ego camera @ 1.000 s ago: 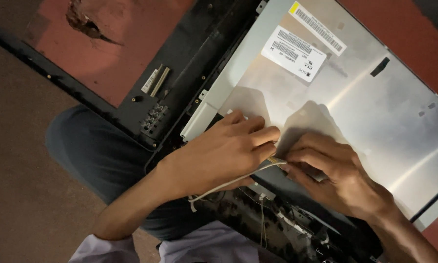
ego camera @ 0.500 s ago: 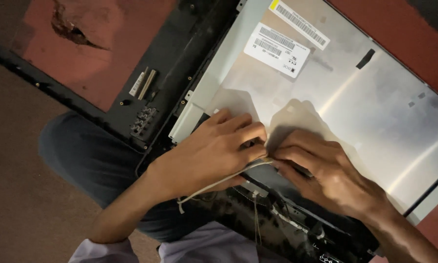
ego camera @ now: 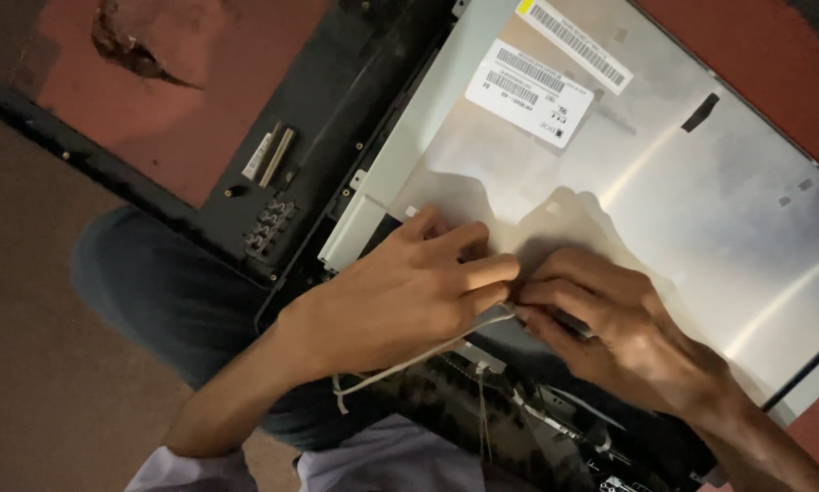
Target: The person is disassembling a computer monitor or laptop, removing the screen panel, and then reconnecting and securing the internal ribbon cables.
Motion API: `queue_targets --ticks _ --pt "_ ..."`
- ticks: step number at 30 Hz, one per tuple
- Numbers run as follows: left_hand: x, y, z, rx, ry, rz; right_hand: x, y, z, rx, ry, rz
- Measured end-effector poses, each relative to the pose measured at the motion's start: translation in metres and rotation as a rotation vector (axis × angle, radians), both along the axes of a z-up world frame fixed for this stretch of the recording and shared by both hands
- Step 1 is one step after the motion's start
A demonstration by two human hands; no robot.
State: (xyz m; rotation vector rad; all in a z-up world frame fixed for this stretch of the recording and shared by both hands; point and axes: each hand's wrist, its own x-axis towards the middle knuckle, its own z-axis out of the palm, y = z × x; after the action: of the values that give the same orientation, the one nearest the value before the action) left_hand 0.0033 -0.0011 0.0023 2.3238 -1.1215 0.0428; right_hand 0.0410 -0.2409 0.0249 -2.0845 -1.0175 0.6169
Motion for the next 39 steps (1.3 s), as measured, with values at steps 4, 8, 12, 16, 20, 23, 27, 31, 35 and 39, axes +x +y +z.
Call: queue_targets --ticks 4,8,12,16,20,23,27,31,35,39 --pt "-0.001 0.001 -0.002 0.009 0.014 -0.01 0.001 0.0 -0.004 0.043 -0.102 0.058" --pt "-0.003 0.003 -0.008 0.025 0.029 -0.031 -0.001 -0.011 -0.002 0.138 0.189 -0.001" --pt "-0.002 0.004 -0.002 -0.015 0.099 -0.044 -0.005 0.003 0.006 0.115 -0.122 -0.058" --pt "-0.006 0.009 -0.008 -0.071 0.122 -0.029 0.0 0.007 0.011 0.128 -0.111 -0.029" --pt "-0.005 0.013 -0.003 -0.09 0.185 -0.006 -0.004 0.01 0.014 0.035 -0.072 -0.113" --pt "-0.006 0.013 -0.002 -0.067 0.184 -0.012 -0.009 0.008 0.013 0.005 -0.06 -0.146" --pt "-0.006 0.013 -0.002 -0.049 0.161 -0.013 -0.003 0.005 0.015 0.08 -0.029 -0.071" --pt "-0.004 0.015 0.0 -0.025 0.103 -0.019 0.002 -0.001 0.015 0.137 0.011 -0.063" --pt "-0.005 0.014 -0.004 -0.054 0.139 -0.012 0.002 -0.005 0.009 0.157 -0.028 -0.039" --pt "-0.005 0.014 -0.005 -0.045 0.15 -0.017 0.003 -0.005 0.008 0.164 -0.044 -0.034"
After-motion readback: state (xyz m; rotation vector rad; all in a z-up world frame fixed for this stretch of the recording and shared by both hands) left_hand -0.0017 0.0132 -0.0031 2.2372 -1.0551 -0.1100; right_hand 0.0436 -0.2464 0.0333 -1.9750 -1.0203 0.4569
